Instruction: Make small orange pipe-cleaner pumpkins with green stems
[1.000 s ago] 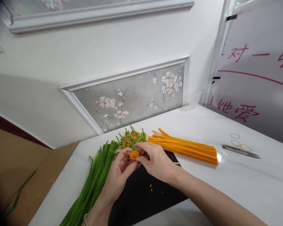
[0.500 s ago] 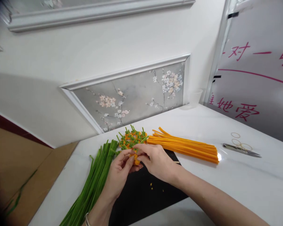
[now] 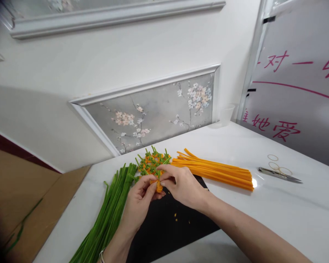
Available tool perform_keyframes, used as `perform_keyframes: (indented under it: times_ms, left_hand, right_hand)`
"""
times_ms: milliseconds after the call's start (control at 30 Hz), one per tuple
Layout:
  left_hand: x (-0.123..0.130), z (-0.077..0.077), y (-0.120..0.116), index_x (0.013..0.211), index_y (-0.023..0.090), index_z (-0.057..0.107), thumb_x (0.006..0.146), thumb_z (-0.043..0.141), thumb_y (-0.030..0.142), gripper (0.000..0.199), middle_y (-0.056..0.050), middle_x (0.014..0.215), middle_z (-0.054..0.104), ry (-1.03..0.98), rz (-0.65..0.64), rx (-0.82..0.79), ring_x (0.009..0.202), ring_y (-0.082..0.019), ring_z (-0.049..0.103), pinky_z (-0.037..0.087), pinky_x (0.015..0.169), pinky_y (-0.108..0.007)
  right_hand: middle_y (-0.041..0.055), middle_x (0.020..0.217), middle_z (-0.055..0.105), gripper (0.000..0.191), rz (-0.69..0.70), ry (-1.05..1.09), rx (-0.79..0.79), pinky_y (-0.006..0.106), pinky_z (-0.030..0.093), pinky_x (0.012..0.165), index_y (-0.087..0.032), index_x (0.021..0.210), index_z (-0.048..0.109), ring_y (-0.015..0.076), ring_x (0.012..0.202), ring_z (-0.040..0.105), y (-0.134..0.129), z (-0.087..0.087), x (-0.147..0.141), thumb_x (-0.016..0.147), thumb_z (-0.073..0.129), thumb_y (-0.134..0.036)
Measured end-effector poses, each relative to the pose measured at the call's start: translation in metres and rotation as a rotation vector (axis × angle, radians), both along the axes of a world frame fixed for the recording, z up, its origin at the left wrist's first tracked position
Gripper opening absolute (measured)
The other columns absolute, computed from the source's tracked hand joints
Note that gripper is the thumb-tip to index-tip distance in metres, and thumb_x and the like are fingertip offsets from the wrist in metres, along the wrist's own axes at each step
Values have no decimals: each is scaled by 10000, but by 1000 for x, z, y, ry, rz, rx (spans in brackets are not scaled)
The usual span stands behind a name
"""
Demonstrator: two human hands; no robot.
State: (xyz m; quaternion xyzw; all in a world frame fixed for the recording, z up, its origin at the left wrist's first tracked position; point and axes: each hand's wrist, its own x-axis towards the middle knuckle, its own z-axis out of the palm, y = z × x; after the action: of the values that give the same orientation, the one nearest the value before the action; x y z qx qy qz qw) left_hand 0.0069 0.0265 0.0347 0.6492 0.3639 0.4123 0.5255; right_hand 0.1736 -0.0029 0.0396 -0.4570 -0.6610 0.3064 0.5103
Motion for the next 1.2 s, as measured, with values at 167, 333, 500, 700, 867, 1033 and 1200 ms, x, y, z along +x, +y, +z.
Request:
perform_keyframes:
  times_ms: [167, 333, 500, 700, 867, 1033, 1200]
  left_hand:
    - [1, 1, 0, 906, 183, 651, 820, 656, 335, 175, -3, 802, 665, -18, -15, -11, 636, -122, 662, 578, 619, -224]
    - [-1, 2, -1, 981, 200, 631, 799, 686, 342, 237, 5, 819, 681, -121, 46, -145, 683, -131, 696, 581, 654, -221]
    - [-1, 5, -3, 975, 194, 656, 775, 704, 353, 260, 0, 789, 690, -163, 145, -144, 652, -118, 663, 573, 605, -211]
    - [0, 7, -5, 978, 187, 730, 781, 688, 364, 268, -49, 899, 730, -36, 151, -28, 684, -162, 683, 604, 620, -262]
    - [-2, 5, -5, 1047, 209, 741, 815, 652, 344, 283, -67, 1016, 739, 32, 126, 47, 780, -202, 713, 612, 750, -316]
    - [-4, 3, -4, 1041, 216, 745, 822, 648, 317, 261, -75, 1046, 738, 27, 155, 112, 856, -235, 716, 606, 788, -337]
    - [-4, 2, -5, 1029, 220, 749, 825, 648, 292, 239, -68, 1047, 736, 23, 136, 125, 888, -229, 710, 594, 829, -334]
  right_hand:
    - [-14, 775, 675, 433, 152, 342, -223, 291, 502, 687, -206, 1166, 541, 145, 682, 622, 7, -4, 3, 753, 671, -227]
    - [22, 866, 637, 371, 108, 459, -249, 282, 503, 650, -195, 1096, 577, 151, 747, 603, 10, -2, 7, 764, 670, -333]
    - [12, 874, 652, 324, 10, 48, -21, 286, 495, 658, -242, 1064, 636, 156, 717, 604, 0, 2, -3, 748, 677, -184]
    - [9, 754, 649, 97, -53, 27, -39, 297, 496, 674, -209, 865, 646, 167, 702, 608, -6, 3, -10, 773, 644, -179]
    - [10, 753, 630, 110, 86, 342, -186, 302, 516, 675, -187, 831, 597, 159, 703, 611, 2, -6, -8, 763, 655, -252]
    - [13, 781, 627, 195, 94, 393, -163, 286, 505, 660, -184, 838, 607, 156, 729, 598, 1, -5, -13, 779, 675, -357]
    - [13, 724, 631, 273, 50, 436, -221, 240, 449, 515, -170, 868, 635, 134, 626, 561, 0, -8, -16, 785, 675, -427]
